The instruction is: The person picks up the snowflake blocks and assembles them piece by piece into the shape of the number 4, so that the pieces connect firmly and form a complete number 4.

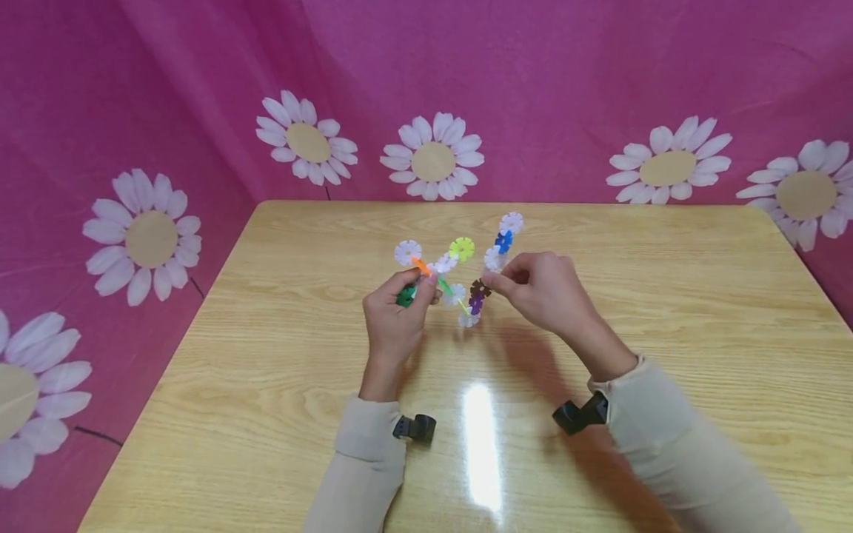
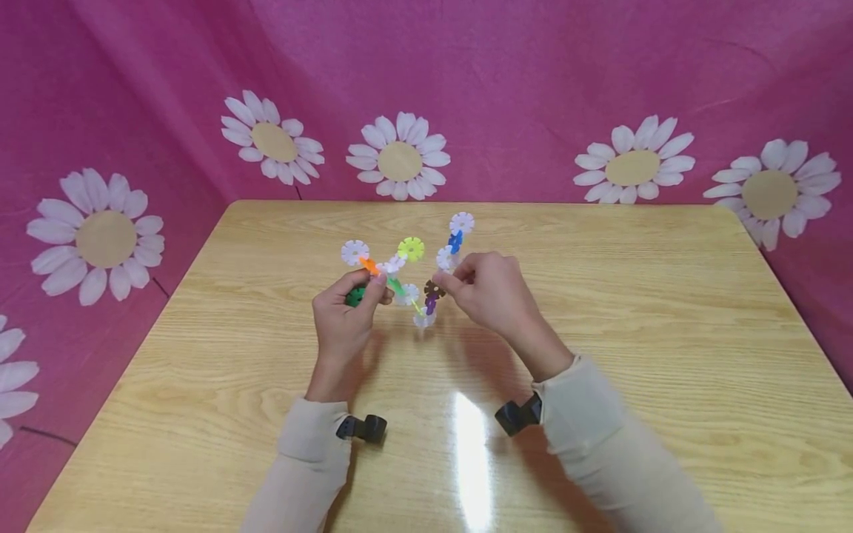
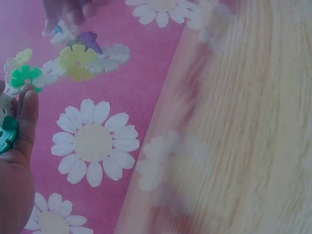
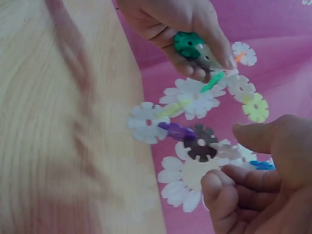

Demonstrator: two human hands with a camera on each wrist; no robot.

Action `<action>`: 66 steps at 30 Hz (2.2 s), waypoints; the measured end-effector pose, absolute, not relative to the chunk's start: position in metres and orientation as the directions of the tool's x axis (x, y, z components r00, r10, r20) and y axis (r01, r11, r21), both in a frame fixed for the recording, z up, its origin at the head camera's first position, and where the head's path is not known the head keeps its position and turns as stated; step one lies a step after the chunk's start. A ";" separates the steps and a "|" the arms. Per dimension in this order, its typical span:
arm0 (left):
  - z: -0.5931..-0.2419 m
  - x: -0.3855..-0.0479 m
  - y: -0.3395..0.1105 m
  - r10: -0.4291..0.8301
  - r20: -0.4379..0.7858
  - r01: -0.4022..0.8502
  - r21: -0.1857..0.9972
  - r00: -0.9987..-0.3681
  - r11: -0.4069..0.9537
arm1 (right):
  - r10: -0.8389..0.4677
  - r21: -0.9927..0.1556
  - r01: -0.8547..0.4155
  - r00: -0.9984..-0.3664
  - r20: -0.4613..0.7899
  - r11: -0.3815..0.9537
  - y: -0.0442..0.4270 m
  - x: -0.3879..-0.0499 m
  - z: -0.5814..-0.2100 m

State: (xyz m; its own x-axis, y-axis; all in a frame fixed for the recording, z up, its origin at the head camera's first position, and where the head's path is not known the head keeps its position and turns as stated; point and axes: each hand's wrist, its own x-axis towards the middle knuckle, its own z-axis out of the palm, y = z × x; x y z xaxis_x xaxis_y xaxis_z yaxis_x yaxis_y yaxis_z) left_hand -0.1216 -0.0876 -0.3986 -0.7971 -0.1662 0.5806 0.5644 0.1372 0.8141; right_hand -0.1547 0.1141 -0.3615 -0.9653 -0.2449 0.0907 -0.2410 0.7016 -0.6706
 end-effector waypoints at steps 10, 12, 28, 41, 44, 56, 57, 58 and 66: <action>-0.398 -0.120 -0.082 -0.132 0.585 0.570 0.811 -0.800 0.135 | -0.203 -0.782 -0.140 -0.979 0.018 0.608 0.110 -0.158 -0.379; -0.397 -0.118 -0.080 -0.122 0.574 0.558 0.818 -0.810 0.140 | -0.193 -0.794 -0.131 -0.981 0.017 0.594 0.110 -0.158 -0.380; -0.426 -0.130 -0.087 0.002 0.543 0.534 0.827 -0.840 0.176 | -0.150 -0.913 0.023 -0.984 -0.092 0.407 0.112 -0.164 -0.389; -0.431 -0.131 -0.098 0.060 0.586 0.589 0.806 -0.808 0.057 | -0.210 -0.970 0.097 -0.967 -0.144 0.221 0.117 -0.167 -0.394; -0.434 -0.131 -0.102 0.042 0.558 0.560 0.826 -0.829 0.066 | -0.222 -0.973 0.089 -0.965 -0.137 0.213 0.119 -0.167 -0.394; -0.438 -0.132 -0.099 0.020 0.143 0.143 0.963 -0.990 0.228 | -0.319 -0.989 0.078 -0.941 -0.114 0.124 0.113 -0.162 -0.384; -0.439 -0.132 -0.098 0.045 0.118 0.125 0.969 -0.992 0.212 | -0.328 -0.990 0.073 -0.938 -0.110 0.122 0.113 -0.162 -0.383; -0.439 -0.131 -0.098 0.070 0.101 0.113 0.974 -0.992 0.198 | -0.338 -0.990 0.066 -0.935 -0.105 0.123 0.112 -0.161 -0.382; -0.440 -0.130 -0.094 0.181 0.087 0.126 0.968 -0.980 0.217 | -0.388 -0.989 0.034 -0.917 -0.088 0.144 0.109 -0.159 -0.382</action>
State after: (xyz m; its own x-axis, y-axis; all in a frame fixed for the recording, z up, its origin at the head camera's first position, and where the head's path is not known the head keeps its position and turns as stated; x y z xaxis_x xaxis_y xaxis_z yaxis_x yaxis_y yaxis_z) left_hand -0.1305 -0.0936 -0.4400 -0.9797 0.1807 0.0872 0.1262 0.2173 0.9679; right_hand -0.1592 0.1085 -0.3823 -0.9173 -0.3884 -0.0876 0.0336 0.1436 -0.9891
